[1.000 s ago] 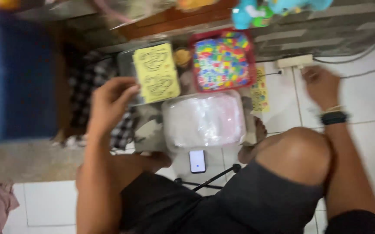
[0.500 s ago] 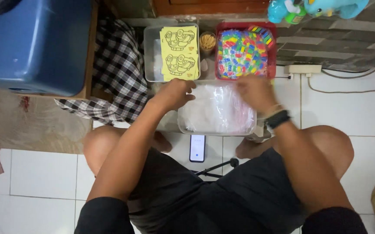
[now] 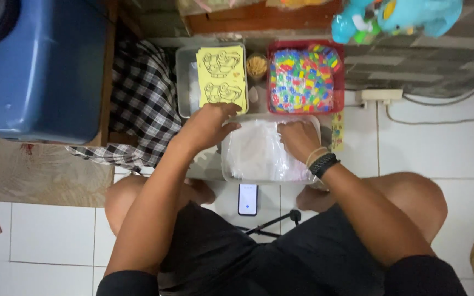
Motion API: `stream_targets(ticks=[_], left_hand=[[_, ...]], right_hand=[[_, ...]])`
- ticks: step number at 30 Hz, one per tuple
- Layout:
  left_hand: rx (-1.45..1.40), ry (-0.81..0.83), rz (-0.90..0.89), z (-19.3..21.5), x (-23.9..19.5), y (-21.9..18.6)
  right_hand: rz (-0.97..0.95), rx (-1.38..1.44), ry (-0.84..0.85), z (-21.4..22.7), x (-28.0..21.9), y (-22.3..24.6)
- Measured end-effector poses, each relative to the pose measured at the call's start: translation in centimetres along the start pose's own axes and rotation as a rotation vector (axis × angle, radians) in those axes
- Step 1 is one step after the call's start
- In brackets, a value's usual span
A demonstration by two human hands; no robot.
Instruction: The person sits on the floor and packs yellow paper stickers with cartoon designs into small clear plastic bags. They pick up a sticker, place it inside a bag, and then set the filled bag aside on the floor.
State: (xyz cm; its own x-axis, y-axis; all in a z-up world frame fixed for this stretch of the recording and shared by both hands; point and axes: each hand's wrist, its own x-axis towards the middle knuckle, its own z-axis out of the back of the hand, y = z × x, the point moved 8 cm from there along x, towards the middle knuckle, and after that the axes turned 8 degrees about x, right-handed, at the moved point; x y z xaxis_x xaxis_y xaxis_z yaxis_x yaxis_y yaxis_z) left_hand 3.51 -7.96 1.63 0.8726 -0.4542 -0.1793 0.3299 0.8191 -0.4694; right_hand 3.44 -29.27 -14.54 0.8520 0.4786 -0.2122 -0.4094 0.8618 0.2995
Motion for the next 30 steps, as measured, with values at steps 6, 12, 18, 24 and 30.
stream_targets(ticks=[6,12,18,24,30], left_hand=[[-0.079,-0.119,-0.124,-0.6,0.6,-2.0],[-0.099,0.024,0.063,-3.1,2.3,-2.7],[-0.579,-0.201,0.075,0.0,2.5,-1.9],[-0.883,-0.150,-0.048,0.4,2.0,-3.5],[-1.140,-0.200,-0.145,0.0,2.1,-4.2]], right_hand=[[0.048,0.384,-0.007,8.8,-1.8,3.3],[0.168,0.781,-0.196,16.4,-3.3,5.6],[-0.045,1.314,-0.372,16.2,-3.0,2.4],[-0.049,1.492,-0.482,16.8,-3.7,1.8],[-0.022,1.489,-0.465,16.5,-3.3,1.9]])
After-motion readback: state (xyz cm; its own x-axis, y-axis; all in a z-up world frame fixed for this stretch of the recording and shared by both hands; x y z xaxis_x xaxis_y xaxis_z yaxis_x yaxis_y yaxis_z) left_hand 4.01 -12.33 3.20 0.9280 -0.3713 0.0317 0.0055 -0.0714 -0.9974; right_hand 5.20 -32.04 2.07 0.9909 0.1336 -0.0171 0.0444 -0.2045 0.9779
